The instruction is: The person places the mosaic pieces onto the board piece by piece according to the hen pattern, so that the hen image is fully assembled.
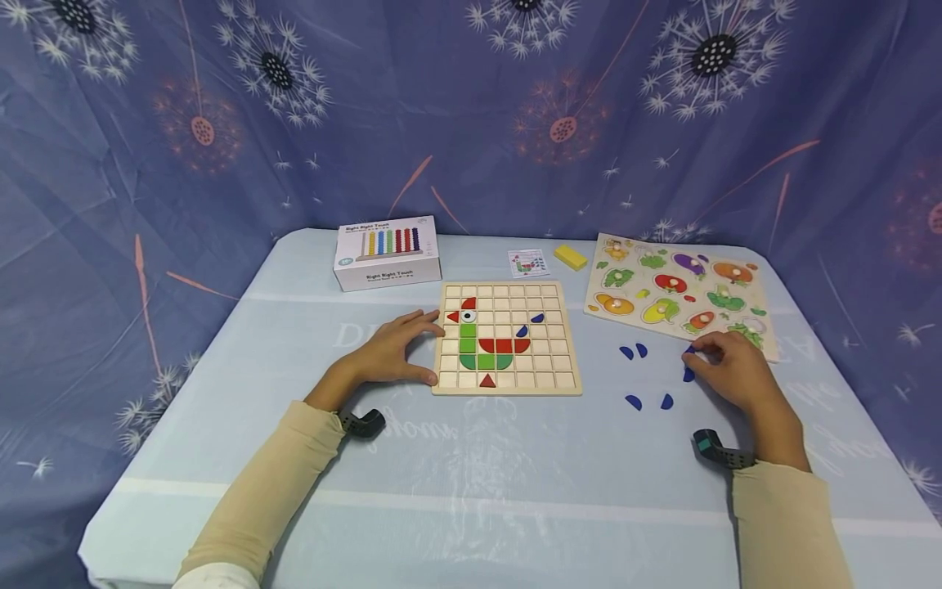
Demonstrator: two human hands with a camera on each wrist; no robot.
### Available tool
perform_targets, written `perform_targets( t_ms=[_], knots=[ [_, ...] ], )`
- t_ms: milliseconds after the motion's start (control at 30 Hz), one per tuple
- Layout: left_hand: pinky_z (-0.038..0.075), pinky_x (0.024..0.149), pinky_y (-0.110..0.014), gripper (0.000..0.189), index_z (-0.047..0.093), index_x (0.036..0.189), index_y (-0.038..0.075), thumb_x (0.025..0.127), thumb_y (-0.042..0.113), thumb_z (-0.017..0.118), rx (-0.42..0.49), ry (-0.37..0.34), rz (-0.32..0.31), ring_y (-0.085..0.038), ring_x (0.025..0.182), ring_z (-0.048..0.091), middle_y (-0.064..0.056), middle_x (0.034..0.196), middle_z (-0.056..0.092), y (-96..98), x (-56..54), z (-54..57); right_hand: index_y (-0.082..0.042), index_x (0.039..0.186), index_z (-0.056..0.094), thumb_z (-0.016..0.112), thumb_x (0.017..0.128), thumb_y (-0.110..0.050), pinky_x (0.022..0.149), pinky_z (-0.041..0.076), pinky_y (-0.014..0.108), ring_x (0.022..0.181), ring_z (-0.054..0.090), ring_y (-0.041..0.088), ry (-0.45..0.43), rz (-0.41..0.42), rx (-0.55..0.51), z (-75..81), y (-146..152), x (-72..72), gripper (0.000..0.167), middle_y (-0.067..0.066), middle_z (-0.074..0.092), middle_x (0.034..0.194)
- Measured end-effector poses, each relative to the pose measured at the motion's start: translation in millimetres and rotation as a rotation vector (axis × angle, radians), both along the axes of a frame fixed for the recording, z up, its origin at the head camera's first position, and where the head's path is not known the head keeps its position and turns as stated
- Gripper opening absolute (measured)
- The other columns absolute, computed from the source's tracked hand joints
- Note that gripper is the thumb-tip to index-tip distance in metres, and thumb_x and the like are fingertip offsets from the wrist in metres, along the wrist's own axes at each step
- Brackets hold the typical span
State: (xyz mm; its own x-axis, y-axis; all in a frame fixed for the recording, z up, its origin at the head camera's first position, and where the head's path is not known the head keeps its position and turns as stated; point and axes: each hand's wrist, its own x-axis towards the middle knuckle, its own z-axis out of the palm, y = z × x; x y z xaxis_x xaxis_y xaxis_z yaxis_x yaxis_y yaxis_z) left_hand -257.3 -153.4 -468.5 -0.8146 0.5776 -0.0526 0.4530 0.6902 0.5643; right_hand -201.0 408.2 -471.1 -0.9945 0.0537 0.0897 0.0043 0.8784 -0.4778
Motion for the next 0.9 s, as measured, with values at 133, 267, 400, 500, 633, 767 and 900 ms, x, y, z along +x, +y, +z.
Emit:
perform_targets(
  t_ms=[133, 267, 400, 500, 633, 767, 900],
  knots=[
    [0.013, 0.119, -0.055, 0.083, 0.054, 0.141, 0.029, 0.072, 0.067, 0.082, 0.003, -0.001, 0.000, -0.025, 0.153, 0.011, 0.006, 0.166, 0.023, 0.3, 0.2, 0.8, 0.004, 0.109, 0.062, 0.074, 0.093, -0.018, 0.088, 0.042, 0.066, 0.100, 0.051, 0.045, 0.009, 0.002, 0.001, -0.1, -0.4, -0.2, 0.030, 0.028, 0.055, 0.111],
    [0.013, 0.119, -0.056, 0.084, 0.054, 0.141, 0.029, 0.072, 0.067, 0.082, 0.001, -0.012, 0.003, -0.025, 0.153, 0.010, 0.006, 0.166, 0.022, 0.3, 0.3, 1.4, 0.005, 0.108, 0.062, 0.075, 0.092, -0.018, 0.086, 0.043, 0.063, 0.098, 0.051, 0.042, 0.008, -0.005, 0.008, -0.2, -1.5, -0.3, 0.031, 0.027, 0.056, 0.108],
    [0.013, 0.119, -0.055, 0.085, 0.053, 0.142, 0.029, 0.072, 0.067, 0.082, -0.013, -0.012, 0.001, -0.025, 0.153, 0.010, 0.006, 0.167, 0.021, 0.6, -0.1, 1.3, 0.005, 0.108, 0.062, 0.075, 0.092, -0.021, 0.087, 0.044, 0.063, 0.098, 0.050, 0.042, -0.012, -0.023, 0.011, 0.0, -2.5, -0.5, 0.033, 0.026, 0.055, 0.109],
    [0.012, 0.119, -0.055, 0.085, 0.053, 0.142, 0.030, 0.072, 0.068, 0.081, -0.018, -0.013, -0.002, -0.024, 0.153, 0.009, 0.007, 0.167, 0.021, 1.0, -0.6, 0.8, 0.006, 0.109, 0.062, 0.076, 0.092, -0.025, 0.090, 0.044, 0.065, 0.100, 0.051, 0.043, -0.026, -0.035, 0.007, 1.1, -4.1, -0.5, 0.037, 0.026, 0.055, 0.111],
    [0.013, 0.119, -0.055, 0.085, 0.053, 0.142, 0.031, 0.071, 0.069, 0.080, -0.029, -0.013, 0.006, -0.023, 0.153, 0.009, 0.008, 0.167, 0.020, 1.0, -1.1, -0.3, 0.006, 0.109, 0.064, 0.077, 0.091, -0.025, 0.089, 0.045, 0.063, 0.098, 0.053, 0.041, -0.008, -0.018, 0.010, 3.2, -10.8, -2.1, 0.038, 0.024, 0.057, 0.108],
    [0.014, 0.119, -0.055, 0.085, 0.052, 0.142, 0.031, 0.071, 0.071, 0.079, -0.039, -0.008, 0.011, -0.023, 0.153, 0.009, 0.009, 0.166, 0.020, 0.4, -1.0, -1.0, 0.005, 0.106, 0.067, 0.079, 0.089, -0.024, 0.087, 0.045, 0.059, 0.095, 0.054, 0.037, 0.030, 0.029, 0.022, 5.4, -21.6, -5.4, 0.036, 0.021, 0.060, 0.105],
    [0.014, 0.119, -0.055, 0.085, 0.053, 0.142, 0.030, 0.072, 0.069, 0.080, -0.029, -0.003, 0.005, -0.023, 0.153, 0.010, 0.008, 0.166, 0.021, 0.4, -0.5, -1.1, 0.001, 0.105, 0.069, 0.081, 0.086, -0.025, 0.086, 0.045, 0.059, 0.095, 0.054, 0.035, 0.040, 0.094, 0.035, 8.8, -36.8, -8.9, 0.034, 0.018, 0.062, 0.104]
  ],
)
